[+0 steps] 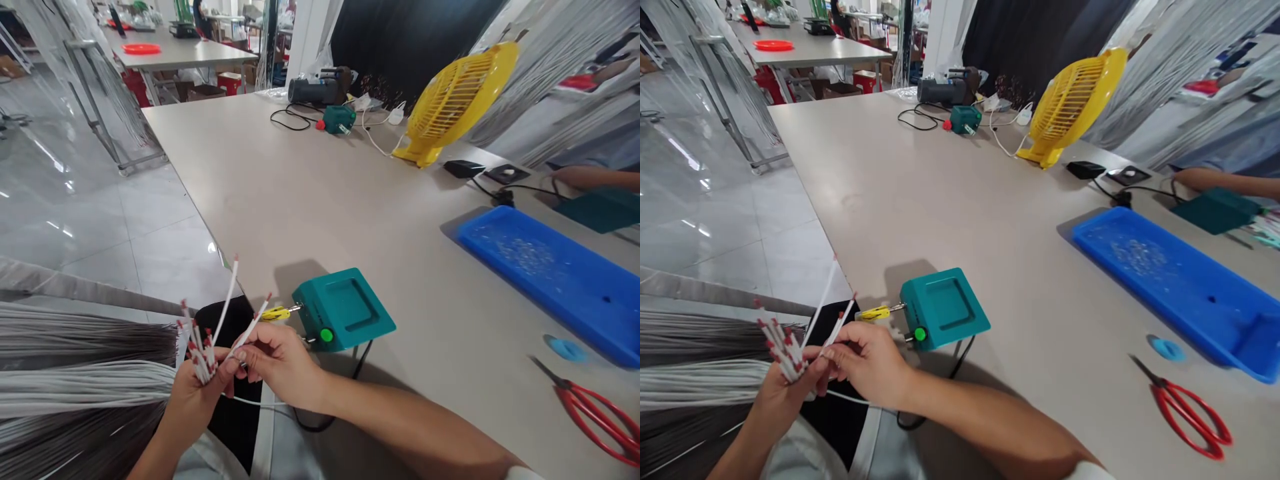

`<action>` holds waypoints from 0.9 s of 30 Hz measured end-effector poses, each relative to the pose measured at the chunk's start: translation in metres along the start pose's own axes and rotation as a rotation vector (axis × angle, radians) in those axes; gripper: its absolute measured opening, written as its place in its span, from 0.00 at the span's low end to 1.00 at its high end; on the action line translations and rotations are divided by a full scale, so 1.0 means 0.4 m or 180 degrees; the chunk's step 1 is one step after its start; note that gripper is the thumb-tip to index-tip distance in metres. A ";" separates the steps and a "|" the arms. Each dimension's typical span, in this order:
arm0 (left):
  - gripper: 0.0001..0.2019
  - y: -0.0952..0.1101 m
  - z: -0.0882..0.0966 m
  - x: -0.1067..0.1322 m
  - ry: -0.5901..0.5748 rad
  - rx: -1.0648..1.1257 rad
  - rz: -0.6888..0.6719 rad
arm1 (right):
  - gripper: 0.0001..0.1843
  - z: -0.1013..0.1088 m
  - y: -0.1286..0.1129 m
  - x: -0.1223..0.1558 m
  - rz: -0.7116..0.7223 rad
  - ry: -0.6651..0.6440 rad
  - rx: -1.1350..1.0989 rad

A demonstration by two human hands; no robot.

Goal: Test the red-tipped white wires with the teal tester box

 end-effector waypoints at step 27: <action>0.11 0.023 0.011 0.016 0.1245 0.0449 0.0253 | 0.11 0.010 -0.051 0.034 0.1885 0.0463 0.2329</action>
Point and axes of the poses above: each hand's wrist, its own x-axis away from the middle knuckle, its own z-axis out of the back of the hand, y = z × x, the point moved 4 cm from there along -x, towards the middle knuckle, and after that the axes turned 2 degrees about y, right-handed, at the moved point
